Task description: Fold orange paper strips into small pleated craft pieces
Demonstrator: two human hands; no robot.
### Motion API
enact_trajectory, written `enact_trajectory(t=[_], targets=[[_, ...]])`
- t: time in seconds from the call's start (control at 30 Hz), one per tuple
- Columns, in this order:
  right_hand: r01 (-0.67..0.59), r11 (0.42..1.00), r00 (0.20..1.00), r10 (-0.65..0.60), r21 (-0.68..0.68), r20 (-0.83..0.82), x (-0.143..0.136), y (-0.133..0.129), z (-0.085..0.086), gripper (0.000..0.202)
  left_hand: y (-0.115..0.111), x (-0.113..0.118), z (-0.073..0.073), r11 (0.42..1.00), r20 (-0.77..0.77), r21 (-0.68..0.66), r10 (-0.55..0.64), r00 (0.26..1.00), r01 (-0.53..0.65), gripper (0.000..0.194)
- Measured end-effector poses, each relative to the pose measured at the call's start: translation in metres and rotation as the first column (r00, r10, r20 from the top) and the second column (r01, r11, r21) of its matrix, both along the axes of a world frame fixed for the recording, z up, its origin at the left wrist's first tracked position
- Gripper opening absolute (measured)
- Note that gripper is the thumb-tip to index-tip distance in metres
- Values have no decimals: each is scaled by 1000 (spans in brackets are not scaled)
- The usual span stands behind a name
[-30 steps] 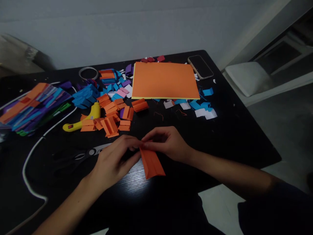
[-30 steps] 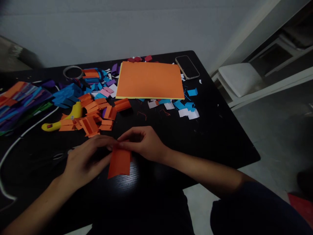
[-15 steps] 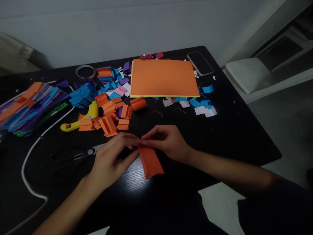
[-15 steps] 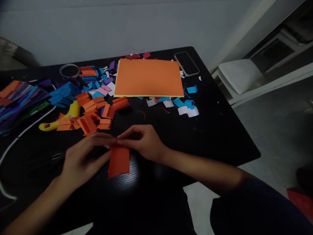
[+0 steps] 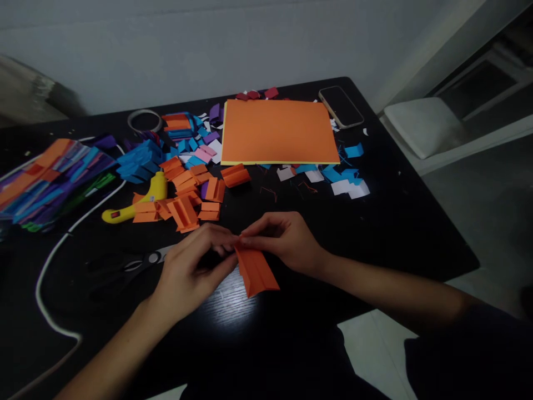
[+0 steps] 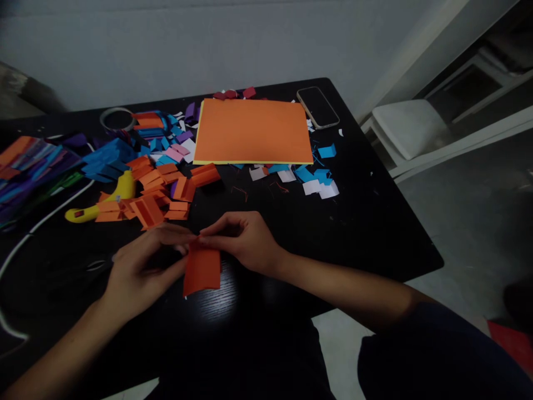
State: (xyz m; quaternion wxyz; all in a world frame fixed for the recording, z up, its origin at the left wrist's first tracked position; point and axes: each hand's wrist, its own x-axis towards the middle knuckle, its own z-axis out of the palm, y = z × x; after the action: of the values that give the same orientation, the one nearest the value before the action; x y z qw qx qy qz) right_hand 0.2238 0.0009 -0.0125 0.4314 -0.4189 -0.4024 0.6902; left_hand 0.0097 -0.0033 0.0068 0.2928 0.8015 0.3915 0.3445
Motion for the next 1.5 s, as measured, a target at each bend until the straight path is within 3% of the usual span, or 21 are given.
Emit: enact_trajectory(t=[0.63,1.07,1.5], targets=[[18,996,999,-22,89,39,-1,-4,6,24,-4,-3,1,996,-6,93,19,1000,-18,16],[-54,993,994,44,102,99,4,-1,8,21,-2,-5,2,994,-2,108,9,1000,-9,17],[-36,992,990,19,121,139,3,0,11,24,2,-8,0,983,-57,172,-54,997,63,15]])
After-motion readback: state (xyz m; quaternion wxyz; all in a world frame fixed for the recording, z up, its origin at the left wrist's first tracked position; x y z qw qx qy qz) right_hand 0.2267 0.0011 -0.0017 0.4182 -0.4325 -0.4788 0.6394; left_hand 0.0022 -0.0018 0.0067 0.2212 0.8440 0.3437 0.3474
